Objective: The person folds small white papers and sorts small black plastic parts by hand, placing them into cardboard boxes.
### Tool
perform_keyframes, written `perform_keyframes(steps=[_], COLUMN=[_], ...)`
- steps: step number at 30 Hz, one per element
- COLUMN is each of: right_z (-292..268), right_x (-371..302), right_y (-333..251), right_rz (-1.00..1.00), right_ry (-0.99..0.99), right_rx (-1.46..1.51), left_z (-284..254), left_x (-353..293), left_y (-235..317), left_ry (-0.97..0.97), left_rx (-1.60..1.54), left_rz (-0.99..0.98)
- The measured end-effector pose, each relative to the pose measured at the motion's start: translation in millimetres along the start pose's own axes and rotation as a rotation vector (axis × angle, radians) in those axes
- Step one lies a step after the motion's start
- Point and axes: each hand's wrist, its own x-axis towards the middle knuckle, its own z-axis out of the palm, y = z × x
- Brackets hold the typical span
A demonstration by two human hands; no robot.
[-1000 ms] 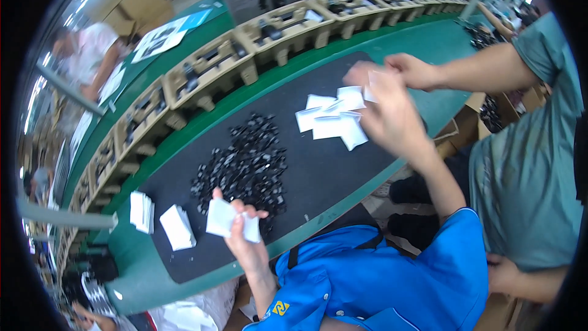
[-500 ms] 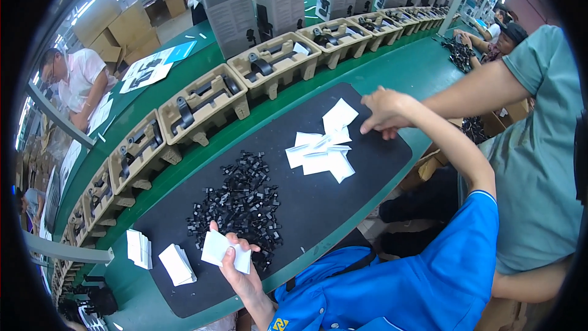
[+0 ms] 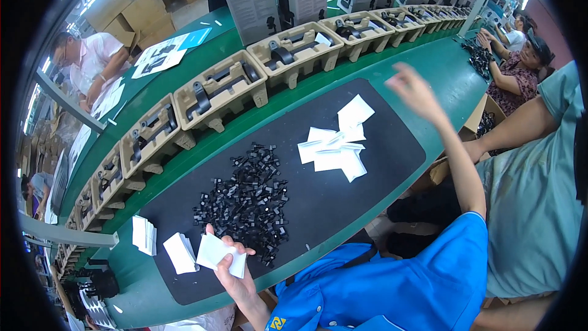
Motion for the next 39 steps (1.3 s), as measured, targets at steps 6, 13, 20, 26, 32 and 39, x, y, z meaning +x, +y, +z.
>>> perform_keyframes(steps=[6,13,20,26,32,39], right_z=[-200.1,-221.0,-229.8,-153.2,-136.4,-96.5], right_x=[-116.4,-149.4,-172.5,-201.7,-232.3,-237.4], right_y=[262.9,292.1,196.9,188.4,233.4,128.7], right_rz=[0.305,0.707,0.640,0.708,0.790,0.878], right_ry=[0.767,1.114,0.226,0.215,0.384,0.053], right_rx=[1.053,0.954,1.497,1.418,1.190,1.093], left_z=[10.8,41.9,73.5,115.2,110.8,84.1], left_x=[13.4,32.1,50.8,41.0,37.8,25.1], left_y=[-3.3,-2.5,-17.8,-28.2,-39.2,-35.3], left_ry=[0.002,-0.057,-0.099,-0.186,-0.268,-0.262], left_rx=[-0.058,0.036,0.225,0.323,0.303,0.223], left_rz=[-0.056,-0.017,-0.017,-0.038,-0.082,-0.181])
